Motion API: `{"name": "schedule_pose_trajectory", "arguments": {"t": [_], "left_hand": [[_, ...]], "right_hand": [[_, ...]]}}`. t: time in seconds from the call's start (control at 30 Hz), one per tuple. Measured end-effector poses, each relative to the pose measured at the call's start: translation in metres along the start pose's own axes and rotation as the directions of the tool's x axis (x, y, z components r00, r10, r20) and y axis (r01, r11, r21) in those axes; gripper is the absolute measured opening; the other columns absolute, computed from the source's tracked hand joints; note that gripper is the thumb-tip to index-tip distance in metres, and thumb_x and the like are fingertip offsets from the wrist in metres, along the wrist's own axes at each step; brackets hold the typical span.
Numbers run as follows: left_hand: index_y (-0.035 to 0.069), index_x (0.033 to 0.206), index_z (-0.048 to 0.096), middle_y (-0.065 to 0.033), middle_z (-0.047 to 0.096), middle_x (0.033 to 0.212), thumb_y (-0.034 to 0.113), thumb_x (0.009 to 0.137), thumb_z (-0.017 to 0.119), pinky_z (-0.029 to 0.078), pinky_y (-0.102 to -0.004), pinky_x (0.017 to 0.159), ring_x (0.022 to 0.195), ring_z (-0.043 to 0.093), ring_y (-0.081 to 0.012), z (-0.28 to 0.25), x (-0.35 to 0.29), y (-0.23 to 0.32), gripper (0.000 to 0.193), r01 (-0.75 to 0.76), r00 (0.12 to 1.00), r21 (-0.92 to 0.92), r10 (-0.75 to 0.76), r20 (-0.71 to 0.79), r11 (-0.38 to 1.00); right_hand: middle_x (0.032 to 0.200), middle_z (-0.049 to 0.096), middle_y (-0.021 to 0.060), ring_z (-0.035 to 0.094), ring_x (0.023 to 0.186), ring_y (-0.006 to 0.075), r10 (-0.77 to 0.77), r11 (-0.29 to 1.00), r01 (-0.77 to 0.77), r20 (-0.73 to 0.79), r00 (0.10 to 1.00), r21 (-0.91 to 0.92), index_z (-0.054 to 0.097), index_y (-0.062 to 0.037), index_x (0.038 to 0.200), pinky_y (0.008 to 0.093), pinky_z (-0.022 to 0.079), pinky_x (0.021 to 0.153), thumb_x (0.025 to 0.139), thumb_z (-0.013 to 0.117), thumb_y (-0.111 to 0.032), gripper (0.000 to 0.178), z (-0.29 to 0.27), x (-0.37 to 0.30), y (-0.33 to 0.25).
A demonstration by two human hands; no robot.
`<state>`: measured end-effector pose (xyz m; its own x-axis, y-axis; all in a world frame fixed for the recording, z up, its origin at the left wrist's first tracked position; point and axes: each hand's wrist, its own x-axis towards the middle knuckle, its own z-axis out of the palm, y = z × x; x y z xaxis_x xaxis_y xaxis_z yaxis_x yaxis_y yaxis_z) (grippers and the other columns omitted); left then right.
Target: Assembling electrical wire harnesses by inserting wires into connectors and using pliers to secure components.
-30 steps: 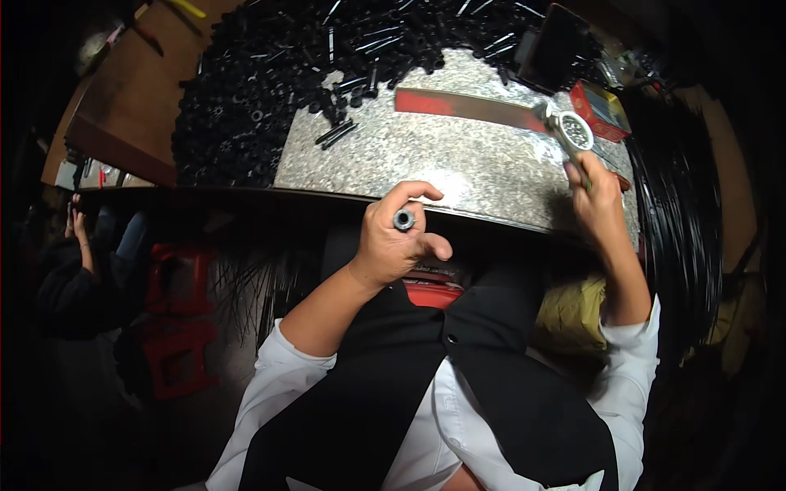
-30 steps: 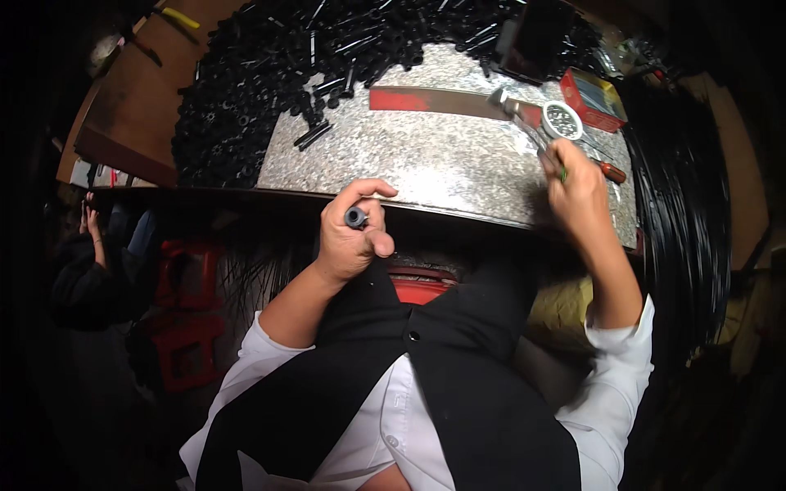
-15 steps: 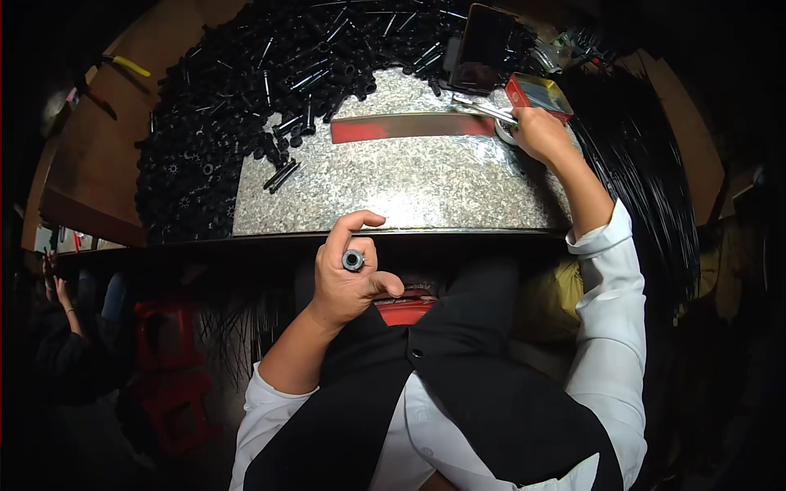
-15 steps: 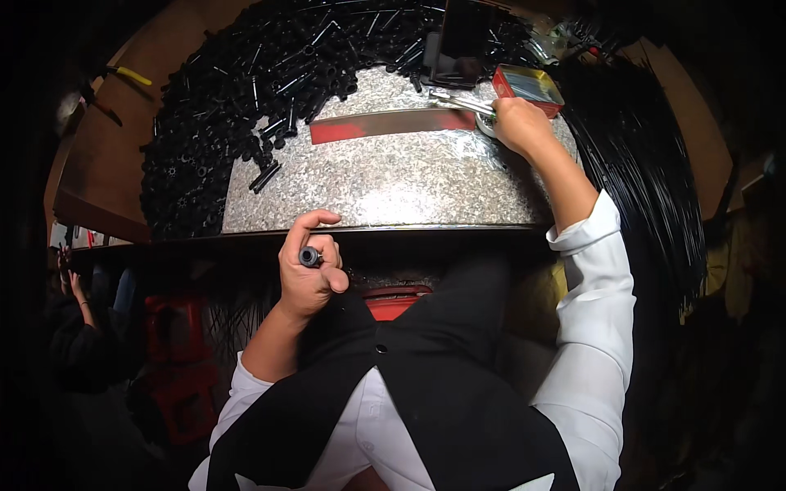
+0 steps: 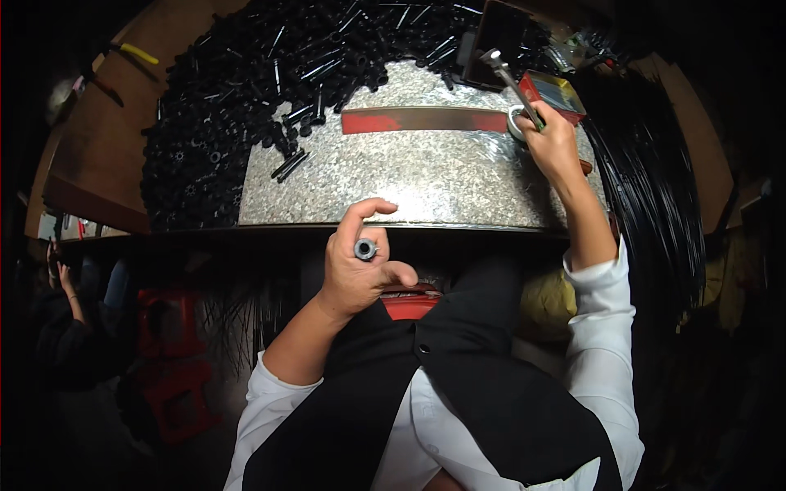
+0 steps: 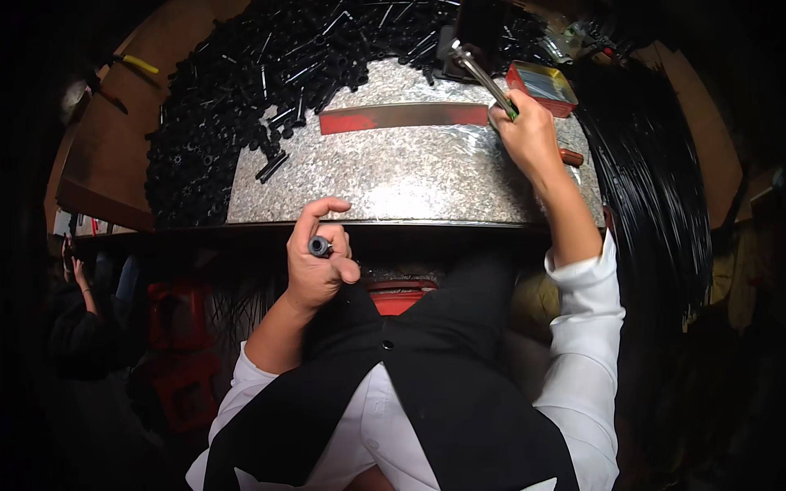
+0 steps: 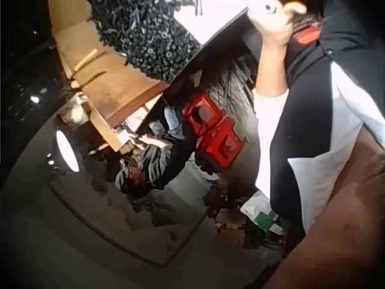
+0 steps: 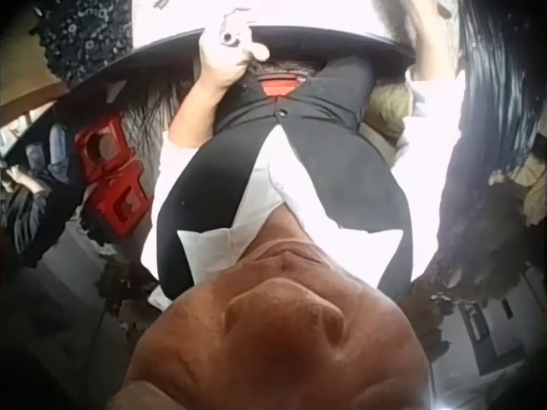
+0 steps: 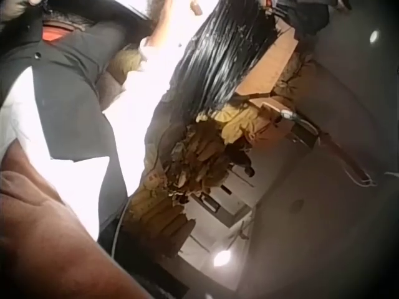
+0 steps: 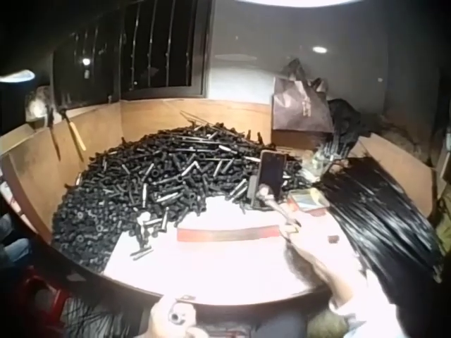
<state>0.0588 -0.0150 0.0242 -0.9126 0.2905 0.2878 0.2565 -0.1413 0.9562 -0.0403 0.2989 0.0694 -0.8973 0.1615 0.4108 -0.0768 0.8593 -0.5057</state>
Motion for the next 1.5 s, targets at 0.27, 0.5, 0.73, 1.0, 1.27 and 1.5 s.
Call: {"name": "schedule_pose_trajectory", "arguments": {"t": [0.27, 0.5, 0.73, 1.0, 1.27, 1.5], "left_hand": [[0.002, 0.121, 0.044, 0.0072, 0.040, 0.053, 0.039, 0.057, 0.087, 0.028, -0.0159, 0.051, 0.051, 0.037, -0.0002, 0.006, 0.003, 0.005, 0.085, -0.007, 1.000, 0.075, 0.005, 0.026, 0.997], [0.003, 0.120, 0.043, -0.0060, 0.070, 0.079, 0.034, 0.055, 0.091, 0.049, -0.0243, 0.075, 0.079, 0.065, -0.0102, 0.006, -0.002, 0.007, 0.086, -0.088, 0.996, 0.017, 0.089, -0.030, 0.996], [0.003, 0.121, 0.043, -0.0058, 0.070, 0.078, 0.026, 0.058, 0.091, 0.049, -0.0223, 0.067, 0.074, 0.064, -0.0084, 0.006, -0.001, 0.003, 0.082, -0.069, 0.998, -0.042, 0.069, -0.004, 0.997], [-0.003, 0.131, 0.033, -0.0098, 0.059, 0.094, -0.004, 0.076, 0.061, 0.046, -0.0232, 0.068, 0.078, 0.055, -0.0112, 0.007, -0.008, -0.005, 0.062, -0.003, 0.997, -0.048, -0.001, -0.082, 0.999], [-0.004, 0.136, 0.031, -0.0116, 0.050, 0.116, 0.051, 0.077, 0.073, 0.046, -0.0307, 0.085, 0.095, 0.056, -0.0183, -0.009, -0.010, -0.027, 0.091, -0.081, 0.996, 0.080, 0.085, -0.042, 0.993], [-0.008, 0.135, 0.029, -0.0157, 0.055, 0.111, 0.068, 0.074, 0.065, 0.044, -0.0332, 0.086, 0.099, 0.055, -0.0189, -0.002, -0.010, -0.016, 0.104, 0.006, 0.997, 0.110, 0.003, -0.082, 0.994]], "right_hand": [[0.104, 0.052, 0.0040, 0.055, 0.078, 0.0112, -0.219, 0.531, -0.151, 0.307, 0.926, 0.834, 0.063, -0.0007, 0.086, 0.0253, 0.047, 0.069, 0.082, 0.063, -0.002, 0.005, 0.021, -0.119, -0.125], [0.102, 0.054, 0.0126, 0.058, 0.090, 0.0236, -0.326, 0.602, -0.097, 0.355, 0.876, 0.793, 0.067, -0.0002, 0.092, 0.0322, 0.049, 0.076, 0.075, 0.068, 0.002, 0.018, 0.031, -0.134, -0.136], [0.105, 0.054, 0.0112, 0.057, 0.091, 0.0202, -0.365, 0.600, 0.054, 0.213, 0.906, 0.798, 0.067, -0.0012, 0.088, 0.0314, 0.048, 0.078, 0.075, 0.068, 0.002, 0.014, 0.036, -0.133, -0.135], [0.105, 0.052, 0.0083, 0.064, 0.076, 0.0145, -0.245, 0.394, -0.080, 0.188, 0.951, 0.916, 0.064, 0.0032, 0.095, 0.0263, 0.052, 0.072, 0.085, 0.060, 0.002, 0.012, 0.041, -0.143, -0.139], [0.098, 0.049, 0.0086, 0.063, 0.079, 0.0166, -0.241, 0.404, 0.067, 0.036, 0.970, 0.912, 0.059, 0.0050, 0.090, 0.0283, 0.050, 0.074, 0.084, 0.063, -0.007, 0.014, 0.045, -0.149, -0.140], [0.097, 0.048, 0.0102, 0.054, 0.087, 0.0220, -0.218, 0.389, 0.025, 0.066, 0.974, 0.921, 0.059, 0.0023, 0.084, 0.0316, 0.045, 0.078, 0.080, 0.066, -0.015, 0.019, 0.046, -0.154, -0.141]]}}
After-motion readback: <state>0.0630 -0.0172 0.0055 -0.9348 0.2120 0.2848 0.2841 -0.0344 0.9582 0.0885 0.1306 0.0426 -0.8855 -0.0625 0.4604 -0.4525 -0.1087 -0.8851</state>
